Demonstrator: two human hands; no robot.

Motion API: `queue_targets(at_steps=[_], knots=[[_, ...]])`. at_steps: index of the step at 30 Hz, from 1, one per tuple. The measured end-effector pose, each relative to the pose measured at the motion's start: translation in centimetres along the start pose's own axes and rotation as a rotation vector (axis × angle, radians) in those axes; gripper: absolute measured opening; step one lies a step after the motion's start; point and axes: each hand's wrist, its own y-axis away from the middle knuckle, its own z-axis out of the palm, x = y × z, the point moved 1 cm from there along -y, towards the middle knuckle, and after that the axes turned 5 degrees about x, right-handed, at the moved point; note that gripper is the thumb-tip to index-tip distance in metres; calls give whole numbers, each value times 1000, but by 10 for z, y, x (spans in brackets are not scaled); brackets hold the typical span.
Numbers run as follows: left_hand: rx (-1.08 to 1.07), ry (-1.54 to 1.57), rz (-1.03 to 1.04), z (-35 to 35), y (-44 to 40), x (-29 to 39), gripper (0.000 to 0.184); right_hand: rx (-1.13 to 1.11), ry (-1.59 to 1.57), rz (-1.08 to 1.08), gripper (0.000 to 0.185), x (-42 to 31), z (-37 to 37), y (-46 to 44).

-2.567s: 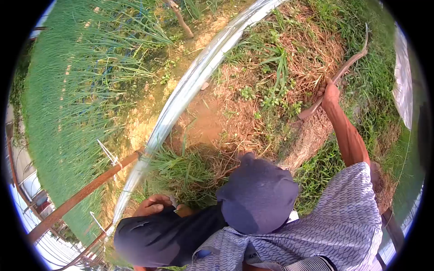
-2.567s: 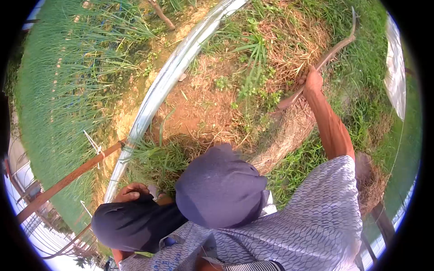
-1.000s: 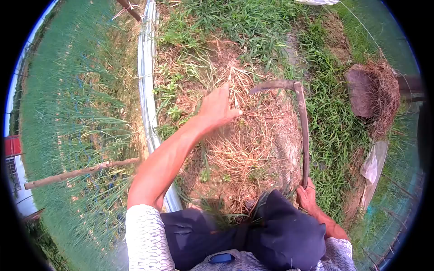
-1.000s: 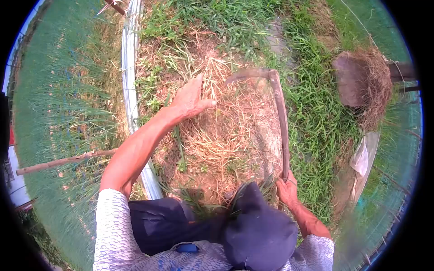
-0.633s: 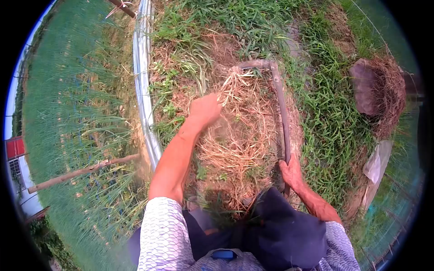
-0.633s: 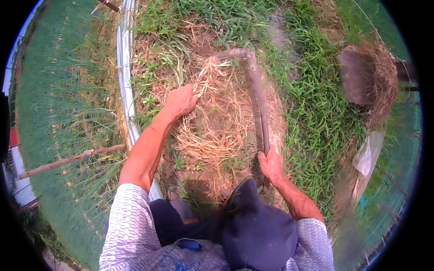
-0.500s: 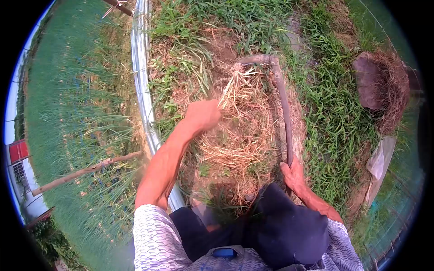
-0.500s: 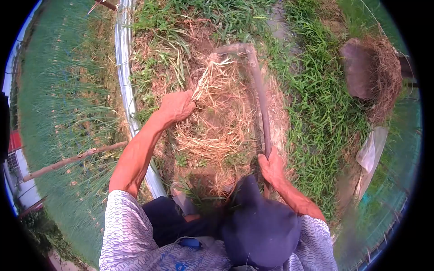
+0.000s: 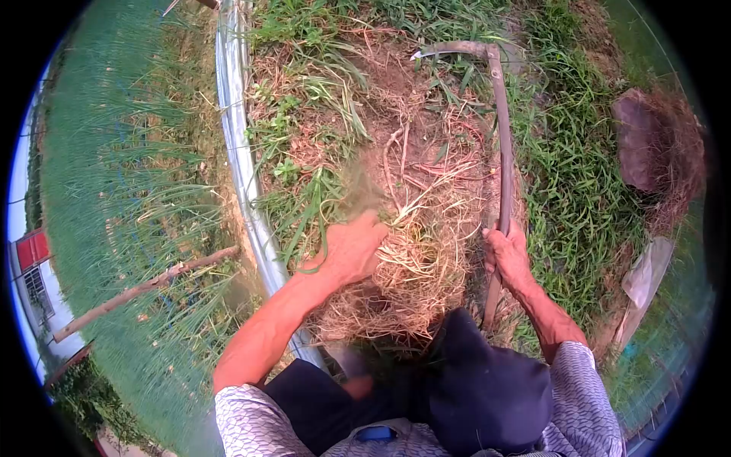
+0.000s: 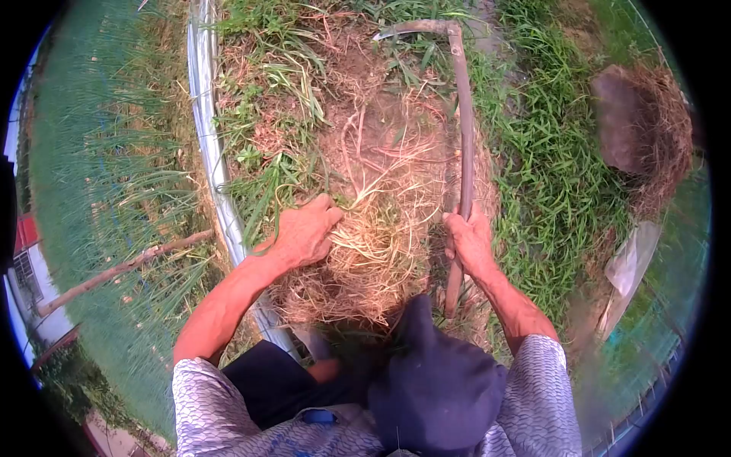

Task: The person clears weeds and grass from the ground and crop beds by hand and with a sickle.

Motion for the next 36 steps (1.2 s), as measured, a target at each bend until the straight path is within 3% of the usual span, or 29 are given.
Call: queue_targets(at_steps=[2, 3, 4, 6, 9, 11, 13, 14, 15, 17, 19, 20, 21, 22, 26, 27, 31, 33, 35, 36], knots=[[287, -17, 104, -20, -36, -4, 49, 47, 201, 21, 18, 22, -16, 7], [359, 18, 47, -28, -55, -5, 59, 57, 291, -20, 15, 51, -34, 16], [425, 53, -8, -35, -74, -5, 70, 62, 286, 90, 15, 67, -48, 36], [507, 280, -199, -46, -106, 1, 83, 107, 325, -67, 15, 121, -90, 66], [434, 196, -188, -39, -144, -1, 89, 116, 228, -5, 16, 134, -118, 107], [443, 37, -144, -35, -156, -1, 80, 81, 242, 67, 16, 141, -138, 116], [348, -137, -174, -33, -166, -8, 59, 100, 278, 34, 15, 111, -119, 108], [508, -298, -103, -28, -169, -20, 35, 130, 259, 25, 14, 104, -113, 101], [508, -302, -109, -24, -168, -34, 35, 157, 241, 16, 14, 96, -107, 93], [396, -366, -6, -21, -165, -55, 24, 114, 242, -3, 14, 77, -90, 60], [430, -425, 44, -24, -146, -55, 17, 91, 255, -12, 14, 43, -57, 30], [206, -391, -32, -29, -134, -51, 18, 66, 299, -91, 15, 25, -38, 14], [-19, -352, -111, -30, -120, -49, 21, -4, 268, -3, 15, -1, -19, 9], [-70, -358, -89, -21, -106, -51, 24, -4, 415, -56, 16, -20, -2, 1], [-278, -232, 36, 25, -36, -48, 28, -148, 557, -130, 30, 14, 7, -13], [-366, -169, 40, 44, -23, -50, 27, -98, 624, -163, 30, 30, -3, -2], [-594, -55, -85, 3, -9, -2, 20, -150, 768, -185, 29, 110, -88, 50], [-27, 211, -271, -11, -29, -6, 19, -198, 765, -192, 27, 108, -103, 70], [256, 93, -226, -7, -66, -29, 34, -137, 451, 54, 20, 97, -100, 80], [526, -123, -115, -16, -79, -33, 41, -105, 392, 70, 15, 79, -86, 74]])
